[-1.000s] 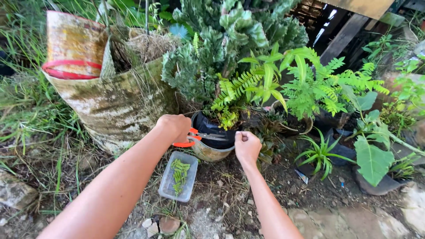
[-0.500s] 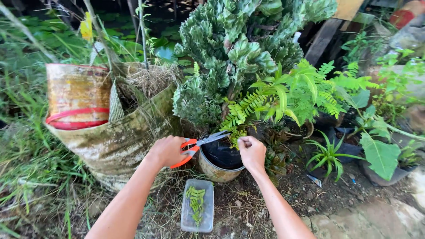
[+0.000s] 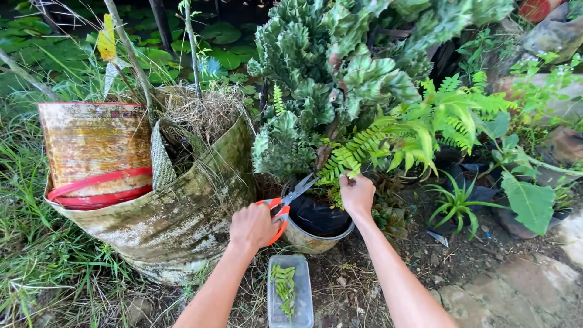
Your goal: Prune various potted plants in an outdoor garden using garden shears and collect the trimmings.
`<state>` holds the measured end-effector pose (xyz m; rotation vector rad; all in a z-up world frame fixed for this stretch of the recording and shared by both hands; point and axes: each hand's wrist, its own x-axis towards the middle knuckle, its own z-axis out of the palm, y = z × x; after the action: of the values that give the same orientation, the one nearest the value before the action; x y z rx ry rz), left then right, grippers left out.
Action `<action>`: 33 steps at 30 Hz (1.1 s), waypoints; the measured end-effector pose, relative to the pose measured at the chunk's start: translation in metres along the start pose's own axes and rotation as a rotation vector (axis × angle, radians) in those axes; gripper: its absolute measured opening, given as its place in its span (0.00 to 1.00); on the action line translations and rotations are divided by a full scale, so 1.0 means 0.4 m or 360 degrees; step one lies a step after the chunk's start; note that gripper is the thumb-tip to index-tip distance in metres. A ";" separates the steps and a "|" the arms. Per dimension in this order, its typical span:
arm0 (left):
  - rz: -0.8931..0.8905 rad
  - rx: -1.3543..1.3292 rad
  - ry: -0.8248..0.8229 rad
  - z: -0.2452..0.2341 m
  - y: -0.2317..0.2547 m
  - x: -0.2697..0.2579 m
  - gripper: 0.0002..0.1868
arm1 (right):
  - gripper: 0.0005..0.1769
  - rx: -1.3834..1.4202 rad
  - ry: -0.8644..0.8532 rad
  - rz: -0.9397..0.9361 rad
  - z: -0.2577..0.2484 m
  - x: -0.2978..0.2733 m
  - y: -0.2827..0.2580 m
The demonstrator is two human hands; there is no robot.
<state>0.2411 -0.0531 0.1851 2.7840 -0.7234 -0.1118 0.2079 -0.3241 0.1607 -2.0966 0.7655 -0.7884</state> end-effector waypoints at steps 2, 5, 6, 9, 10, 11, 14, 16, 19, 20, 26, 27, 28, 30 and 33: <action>-0.0001 0.0004 0.0031 0.020 -0.010 0.006 0.29 | 0.14 -0.0148 0.0008 0.0017 -0.008 -0.008 -0.042; -0.0014 0.0008 0.0088 0.026 -0.012 0.010 0.28 | 0.13 -0.0517 0.0116 -0.0082 0.006 0.021 -0.060; -0.0022 0.0013 0.0110 0.026 -0.012 0.007 0.27 | 0.13 -0.0736 0.0216 -0.0194 0.017 0.032 -0.057; 0.0028 0.0069 0.0171 0.051 -0.018 0.013 0.25 | 0.19 -0.0236 -0.0135 0.0033 0.016 0.024 -0.090; 0.0024 0.0066 0.0162 0.058 -0.017 0.013 0.25 | 0.19 -0.0241 -0.0141 0.0038 0.030 0.026 -0.076; 0.0045 0.0099 0.0213 0.064 -0.015 0.013 0.24 | 0.20 -0.0169 -0.0111 0.0003 0.042 0.028 -0.062; 0.0091 0.0217 0.0323 0.127 -0.028 0.037 0.19 | 0.19 -0.0109 -0.0079 -0.0058 0.053 0.021 -0.060; 0.0115 0.0301 0.0379 0.131 -0.022 0.039 0.14 | 0.18 -0.0121 -0.0079 -0.0080 0.048 0.015 -0.071; 0.0098 0.0212 0.0292 0.087 0.002 0.026 0.20 | 0.18 -0.0075 -0.0131 0.0043 0.042 0.012 -0.082; 0.0092 0.0194 0.0258 0.092 0.002 0.030 0.17 | 0.18 -0.0040 -0.0176 0.0080 0.041 0.013 -0.082; 0.0148 0.0226 0.0178 0.125 -0.001 0.053 0.10 | 0.17 -0.0001 -0.0170 0.0049 0.041 0.017 -0.072; 0.0200 0.0184 0.0242 0.123 0.000 0.051 0.10 | 0.18 0.0035 -0.0136 0.0024 0.042 0.018 -0.068; 0.0201 0.0184 0.0240 0.117 0.005 0.051 0.10 | 0.18 0.0035 -0.0136 0.0025 0.039 0.018 -0.072; 0.0149 0.0187 0.0023 0.105 0.012 0.048 0.09 | 0.17 -0.0019 -0.0180 0.0084 0.033 0.014 -0.082; 0.0008 0.0088 0.0003 0.118 -0.003 0.046 0.11 | 0.19 -0.0019 -0.0139 0.0041 0.029 0.009 -0.077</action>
<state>0.2510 -0.0721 0.1390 2.8339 -0.7439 -0.0895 0.2265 -0.3053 0.1805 -2.1134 0.7499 -0.6751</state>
